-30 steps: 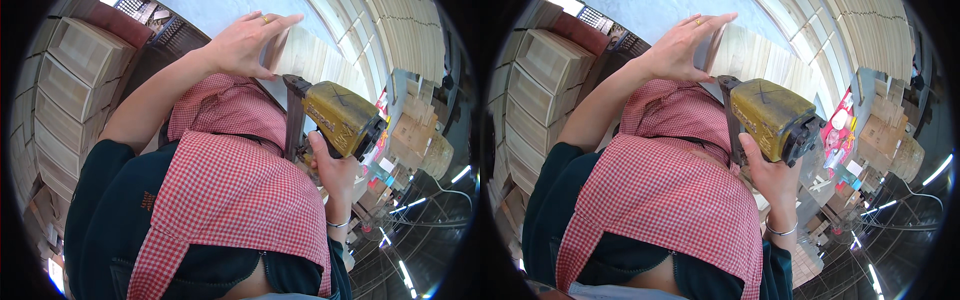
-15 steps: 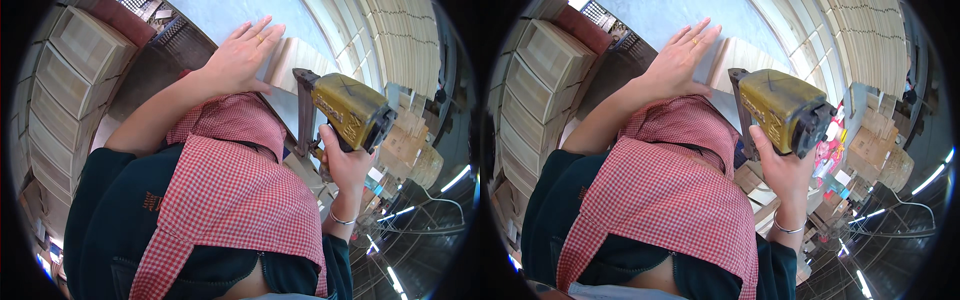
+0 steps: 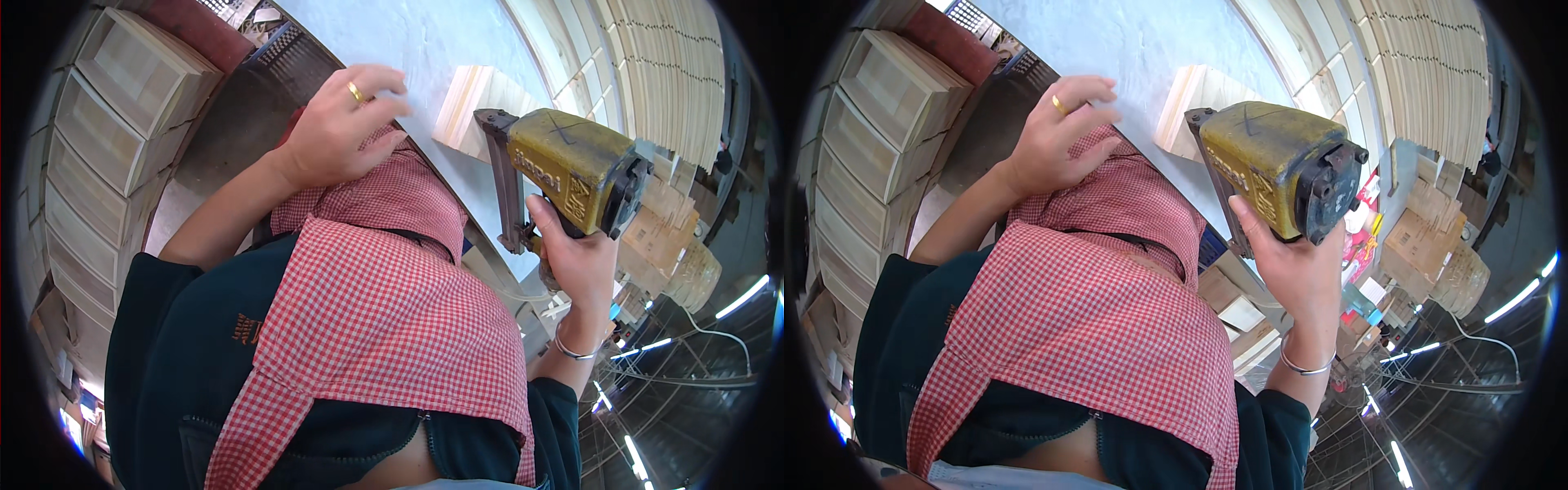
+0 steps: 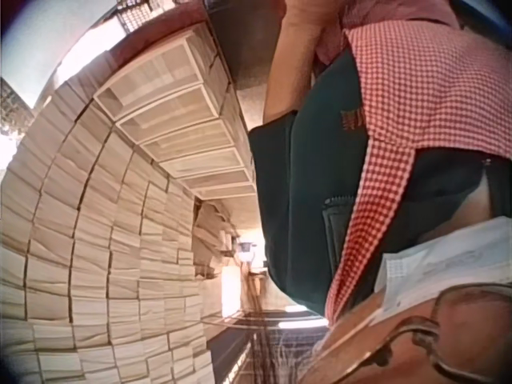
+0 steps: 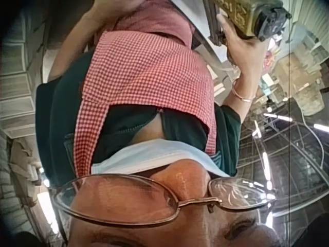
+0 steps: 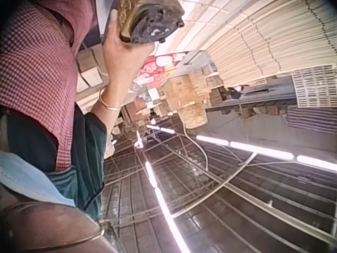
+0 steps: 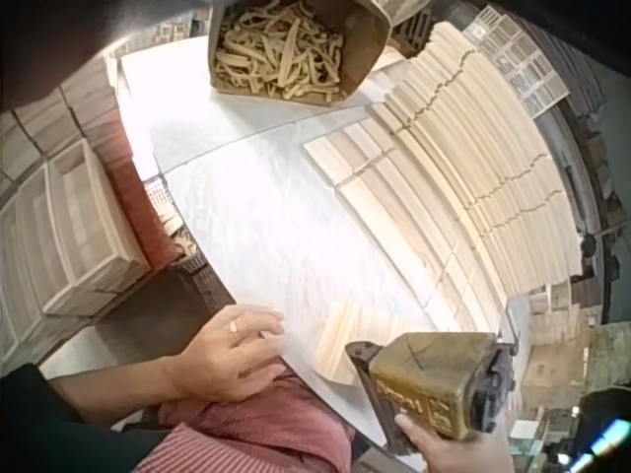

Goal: Assemble small wooden boxes using a pneumatic nail gun and wood glue.

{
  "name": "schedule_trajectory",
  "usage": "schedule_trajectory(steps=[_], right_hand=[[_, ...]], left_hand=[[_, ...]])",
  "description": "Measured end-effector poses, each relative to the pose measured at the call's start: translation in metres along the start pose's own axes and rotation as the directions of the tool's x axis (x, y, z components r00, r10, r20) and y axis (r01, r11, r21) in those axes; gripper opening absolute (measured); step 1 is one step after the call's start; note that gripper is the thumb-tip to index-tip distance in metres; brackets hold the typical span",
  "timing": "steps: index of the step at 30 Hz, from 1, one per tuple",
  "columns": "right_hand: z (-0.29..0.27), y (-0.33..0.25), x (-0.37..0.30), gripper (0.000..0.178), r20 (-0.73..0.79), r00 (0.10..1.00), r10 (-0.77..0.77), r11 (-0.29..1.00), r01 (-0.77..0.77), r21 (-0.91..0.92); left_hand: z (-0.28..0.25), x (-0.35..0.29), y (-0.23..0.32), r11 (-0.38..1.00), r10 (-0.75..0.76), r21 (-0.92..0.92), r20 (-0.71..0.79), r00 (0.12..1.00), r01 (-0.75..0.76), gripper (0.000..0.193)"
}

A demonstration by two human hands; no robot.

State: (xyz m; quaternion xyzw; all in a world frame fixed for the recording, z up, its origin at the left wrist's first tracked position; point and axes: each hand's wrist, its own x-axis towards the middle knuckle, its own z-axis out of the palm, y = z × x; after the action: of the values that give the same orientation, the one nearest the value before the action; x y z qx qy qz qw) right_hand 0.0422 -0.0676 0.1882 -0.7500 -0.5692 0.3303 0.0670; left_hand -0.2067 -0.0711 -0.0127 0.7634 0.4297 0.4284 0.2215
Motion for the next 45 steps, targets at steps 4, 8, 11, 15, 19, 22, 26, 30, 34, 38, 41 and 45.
schedule_trajectory(steps=[4,8,11,15,19,22,26,30,34,38,41,45], right_hand=[[0.0,0.009,-0.001,0.045,-0.016,0.999,-0.047,0.999,0.047,-0.008],[-0.001,0.03,-0.014,0.039,-0.197,0.978,0.07,0.989,-0.042,0.14],[-0.009,0.055,-0.026,0.036,-0.284,0.949,0.136,0.977,-0.08,0.198],[-0.022,0.108,-0.04,0.034,-0.391,0.883,0.258,0.949,-0.156,0.273],[-0.038,0.187,-0.052,0.034,-0.46,0.796,0.393,0.912,-0.273,0.306],[-0.051,0.258,-0.061,0.035,-0.559,0.705,0.437,0.899,-0.312,0.308],[-0.068,0.342,-0.072,0.04,-0.592,0.599,0.539,0.832,-0.487,0.265],[-0.059,0.43,-0.085,0.044,-0.67,0.591,0.449,0.769,-0.637,-0.046],[-0.045,0.468,-0.079,0.05,-0.735,0.661,0.148,0.772,-0.542,-0.332],[-0.041,0.491,-0.073,0.051,-0.738,0.557,0.381,0.618,-0.747,-0.245],[-0.025,0.476,-0.052,0.051,-0.705,0.612,0.36,0.707,-0.671,-0.222],[-0.018,0.48,-0.05,0.055,-0.73,0.578,0.366,0.783,-0.615,-0.094]], left_hand=[[0.0,0.003,0.002,0.942,0.281,0.164,0.088,0.956,-0.292,0.036],[0.015,0.022,-0.009,0.819,0.559,0.091,0.095,0.823,-0.567,0.024],[0.024,0.026,-0.018,0.781,0.607,0.105,0.106,0.788,-0.615,0.021],[0.033,0.03,-0.022,0.735,0.662,0.113,0.1,0.743,-0.669,0.017],[0.038,0.031,-0.02,0.728,0.676,0.116,0.044,0.735,-0.676,0.015],[0.039,0.038,-0.022,0.702,0.704,0.09,0.07,0.707,-0.707,0.015],[0.036,0.032,-0.028,0.688,0.7,0.127,0.142,0.7,-0.714,0.015],[0.026,0.023,-0.023,0.746,0.626,0.119,0.212,0.751,-0.656,0.016],[0.013,0.03,-0.01,0.892,0.431,0.021,0.261,0.864,-0.451,0.021],[0.016,0.068,0.01,0.946,-0.25,-0.187,0.105,0.963,0.266,0.03],[0.026,0.087,0.001,0.931,-0.287,-0.18,0.182,0.94,0.319,0.035],[0.032,0.101,0.01,0.902,-0.351,-0.185,0.212,0.912,0.39,0.033]])
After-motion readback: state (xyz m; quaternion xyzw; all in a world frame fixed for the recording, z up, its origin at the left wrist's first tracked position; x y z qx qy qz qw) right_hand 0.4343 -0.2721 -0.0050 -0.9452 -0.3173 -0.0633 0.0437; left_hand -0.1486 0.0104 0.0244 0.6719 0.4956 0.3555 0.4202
